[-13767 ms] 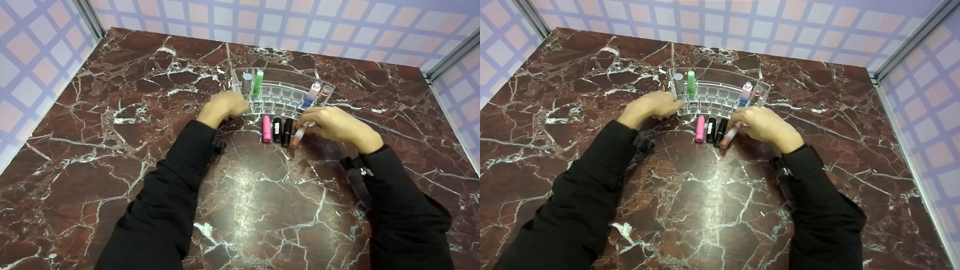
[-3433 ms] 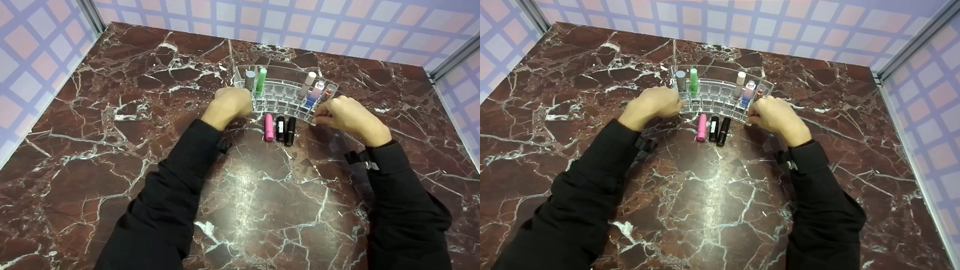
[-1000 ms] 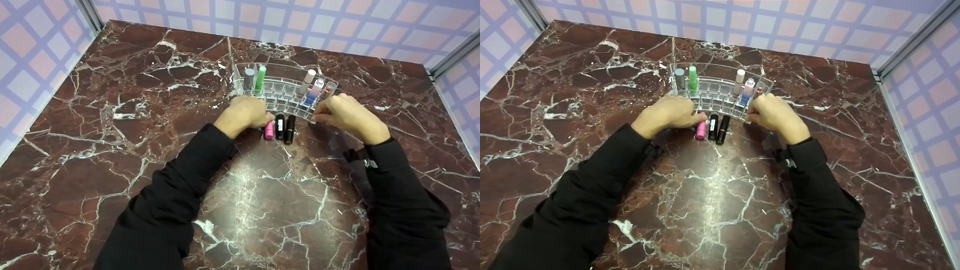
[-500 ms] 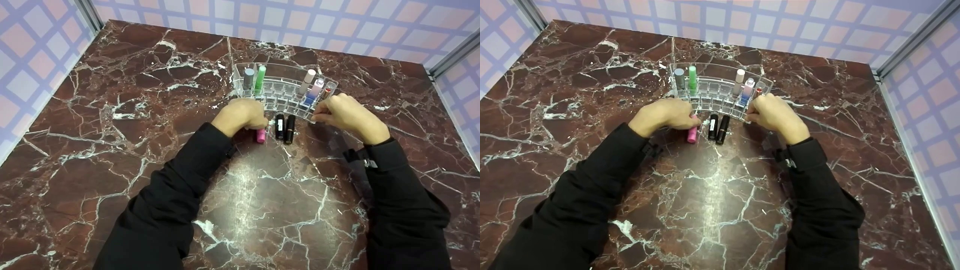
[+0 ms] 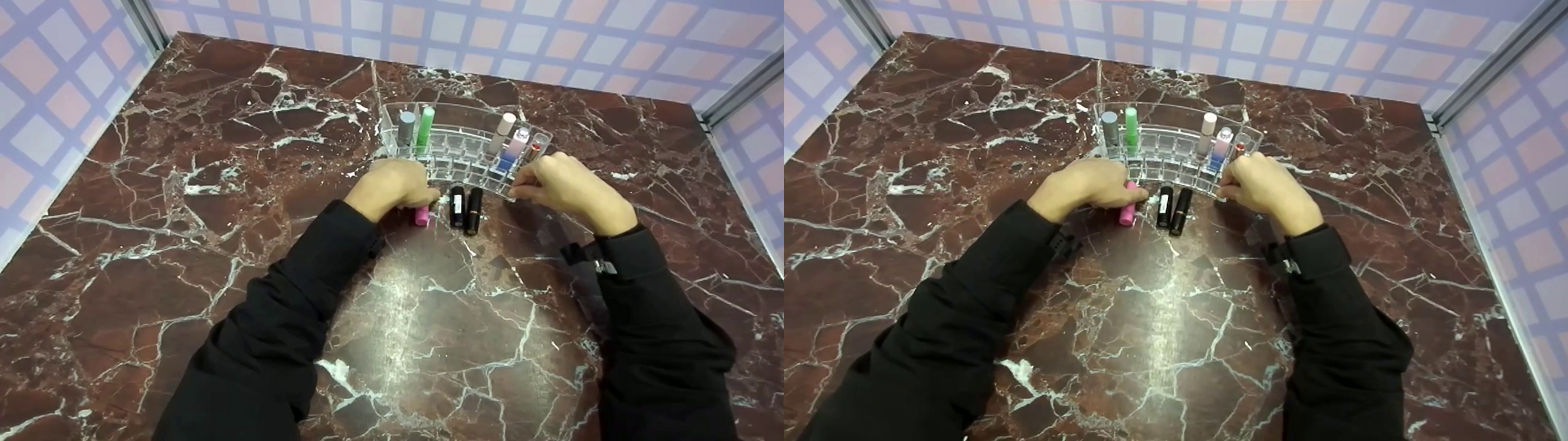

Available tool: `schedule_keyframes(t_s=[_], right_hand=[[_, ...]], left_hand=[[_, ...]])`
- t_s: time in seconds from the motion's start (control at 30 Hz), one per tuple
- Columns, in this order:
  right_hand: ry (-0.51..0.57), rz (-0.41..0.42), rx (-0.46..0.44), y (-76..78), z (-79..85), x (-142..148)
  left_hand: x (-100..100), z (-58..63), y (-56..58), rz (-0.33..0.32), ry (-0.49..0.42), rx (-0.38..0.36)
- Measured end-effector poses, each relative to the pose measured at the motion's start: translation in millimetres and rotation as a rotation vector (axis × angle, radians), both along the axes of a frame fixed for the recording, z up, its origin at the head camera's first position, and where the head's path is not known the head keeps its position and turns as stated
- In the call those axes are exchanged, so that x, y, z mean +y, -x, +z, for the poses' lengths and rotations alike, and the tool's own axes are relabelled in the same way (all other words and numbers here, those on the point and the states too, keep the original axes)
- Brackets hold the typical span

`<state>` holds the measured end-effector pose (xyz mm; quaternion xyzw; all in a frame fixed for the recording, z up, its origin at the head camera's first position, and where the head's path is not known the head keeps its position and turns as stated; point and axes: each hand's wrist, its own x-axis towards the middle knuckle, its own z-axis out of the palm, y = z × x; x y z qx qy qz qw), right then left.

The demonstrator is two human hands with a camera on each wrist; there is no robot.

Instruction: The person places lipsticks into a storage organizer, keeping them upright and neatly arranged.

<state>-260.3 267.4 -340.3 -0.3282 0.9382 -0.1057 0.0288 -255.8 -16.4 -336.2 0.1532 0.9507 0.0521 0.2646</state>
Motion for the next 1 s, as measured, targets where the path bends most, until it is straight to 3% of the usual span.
schedule_keyframes(t_s=[0.23, 1.0], right_hand=[[-0.001, -0.018, -0.016, -0.9, 0.9, 0.2], [-0.014, -0.06, -0.071, -2.6, 3.4, -0.7]], left_hand=[[-0.8, -3.8, 2.3, 0.015, 0.01, 0.05], [-2.6, -3.4, 4.1, -0.016, -0.001, 0.039]])
